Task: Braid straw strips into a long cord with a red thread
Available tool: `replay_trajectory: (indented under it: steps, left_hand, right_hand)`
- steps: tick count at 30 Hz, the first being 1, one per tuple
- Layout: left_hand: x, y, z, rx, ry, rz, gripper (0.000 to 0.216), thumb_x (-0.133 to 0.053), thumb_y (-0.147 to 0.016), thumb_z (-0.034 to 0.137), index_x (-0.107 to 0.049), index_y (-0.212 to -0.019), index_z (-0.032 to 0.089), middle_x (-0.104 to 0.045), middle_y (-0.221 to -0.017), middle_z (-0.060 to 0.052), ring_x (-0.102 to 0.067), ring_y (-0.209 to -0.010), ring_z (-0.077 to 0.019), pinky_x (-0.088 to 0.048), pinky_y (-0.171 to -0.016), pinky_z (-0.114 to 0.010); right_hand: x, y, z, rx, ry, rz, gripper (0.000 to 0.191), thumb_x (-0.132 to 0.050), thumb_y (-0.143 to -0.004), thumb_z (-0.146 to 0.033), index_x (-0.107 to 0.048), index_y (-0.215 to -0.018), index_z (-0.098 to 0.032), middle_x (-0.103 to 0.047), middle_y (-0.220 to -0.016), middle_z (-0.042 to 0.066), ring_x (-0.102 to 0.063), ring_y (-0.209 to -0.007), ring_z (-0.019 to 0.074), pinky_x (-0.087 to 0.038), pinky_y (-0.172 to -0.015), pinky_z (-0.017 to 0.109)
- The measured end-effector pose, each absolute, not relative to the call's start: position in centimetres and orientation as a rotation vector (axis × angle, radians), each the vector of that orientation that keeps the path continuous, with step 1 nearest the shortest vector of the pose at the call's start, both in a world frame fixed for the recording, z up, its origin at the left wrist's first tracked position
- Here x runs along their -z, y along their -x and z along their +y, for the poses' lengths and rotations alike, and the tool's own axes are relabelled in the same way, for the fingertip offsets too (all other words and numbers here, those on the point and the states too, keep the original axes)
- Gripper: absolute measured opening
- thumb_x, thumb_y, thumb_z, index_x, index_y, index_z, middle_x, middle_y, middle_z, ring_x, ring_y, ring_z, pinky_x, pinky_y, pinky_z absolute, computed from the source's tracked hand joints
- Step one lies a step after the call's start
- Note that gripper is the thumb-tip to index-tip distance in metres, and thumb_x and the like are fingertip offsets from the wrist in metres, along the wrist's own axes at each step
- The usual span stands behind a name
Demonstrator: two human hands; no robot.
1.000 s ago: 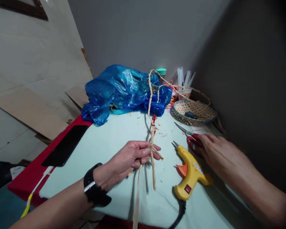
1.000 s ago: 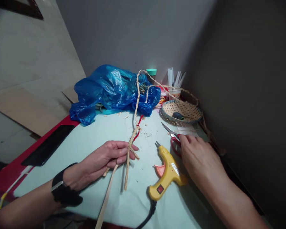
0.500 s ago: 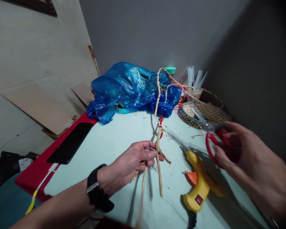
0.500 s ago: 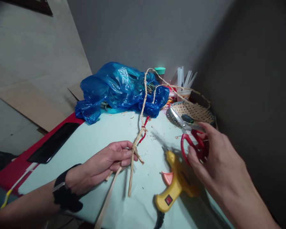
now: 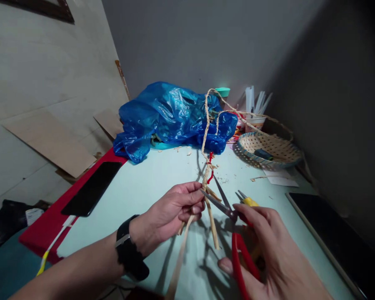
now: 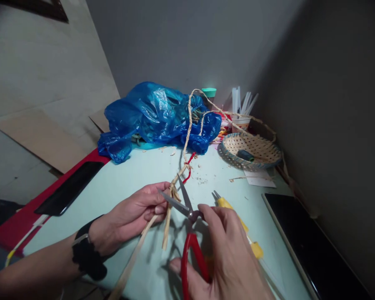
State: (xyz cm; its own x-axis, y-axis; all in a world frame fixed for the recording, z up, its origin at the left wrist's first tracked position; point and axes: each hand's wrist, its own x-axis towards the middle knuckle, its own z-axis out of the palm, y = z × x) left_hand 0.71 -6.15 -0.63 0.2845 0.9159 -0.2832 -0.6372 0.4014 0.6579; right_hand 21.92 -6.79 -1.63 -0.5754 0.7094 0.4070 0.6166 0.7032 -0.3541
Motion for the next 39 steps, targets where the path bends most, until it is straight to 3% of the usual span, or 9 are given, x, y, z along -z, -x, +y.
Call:
replay_trajectory:
  steps: [9, 19, 25, 32, 39]
  left_hand:
    - [0.5, -0.8, -6.2, -1.173, -0.389, 0.668, 0.019, -0.057, -0.075, 0.000, -0.058, -0.090, 0.011, -0.046, -0.064, 0.003, -0.039, -0.045, -0.0007, -0.033, -0.042, -0.011]
    - [0.8, -1.1, -6.4, -1.181, -0.447, 0.657, 0.011, -0.057, -0.079, 0.002, -0.064, -0.085, 0.010, -0.051, -0.059, 0.001, -0.043, -0.044, -0.0014, -0.031, -0.041, -0.011]
    - [1.1, -1.1, -6.6, -1.188, -0.483, 0.706, 0.010, -0.064, -0.077, 0.007, -0.062, -0.086, 0.011, -0.055, -0.069, 0.001, -0.046, -0.049, -0.0012, -0.032, -0.045, -0.012]
    - [1.2, -1.2, -6.6, -1.190, -0.483, 0.710, 0.014, -0.068, -0.075, 0.011, -0.059, -0.087, 0.012, -0.054, -0.066, 0.002, -0.046, -0.048, -0.0015, -0.032, -0.046, -0.012]
    - [1.3, -1.2, -6.5, -1.167, -0.472, 0.672, 0.008, -0.063, -0.079, 0.010, -0.060, -0.087, 0.011, -0.054, -0.063, 0.002, -0.045, -0.047, -0.0012, -0.033, -0.046, -0.011]
  right_hand:
    - [1.9, -21.4, -6.8, -0.045, 0.952, -2.423, 0.069, -0.064, -0.074, -0.052, -0.041, -0.127, -0.015, -0.051, -0.104, 0.016, -0.062, -0.088, 0.0264, -0.057, -0.063, 0.033]
    - [0.6, -19.3, -6.2, -0.109, 1.023, -2.429, 0.044, -0.050, -0.086, -0.037, -0.046, -0.124, -0.014, -0.053, -0.098, 0.012, -0.061, -0.080, 0.0201, -0.056, -0.063, 0.030]
    - [0.8, -18.8, -5.6, -0.177, 1.071, -2.466, 0.043, -0.048, -0.088, -0.037, -0.045, -0.126, -0.017, -0.051, -0.095, 0.010, -0.059, -0.078, 0.0201, -0.055, -0.060, 0.033]
    - [0.4, -19.0, -5.7, -0.247, 1.073, -2.526, 0.036, -0.046, -0.090, -0.034, -0.045, -0.121, -0.017, -0.048, -0.089, 0.008, -0.056, -0.070, 0.0176, -0.054, -0.058, 0.034]
    - [1.1, -19.7, -5.9, -0.036, 0.947, -2.525, 0.037, -0.044, -0.090, -0.032, -0.045, -0.122, -0.014, -0.053, -0.092, 0.012, -0.060, -0.073, 0.0204, -0.054, -0.055, 0.032]
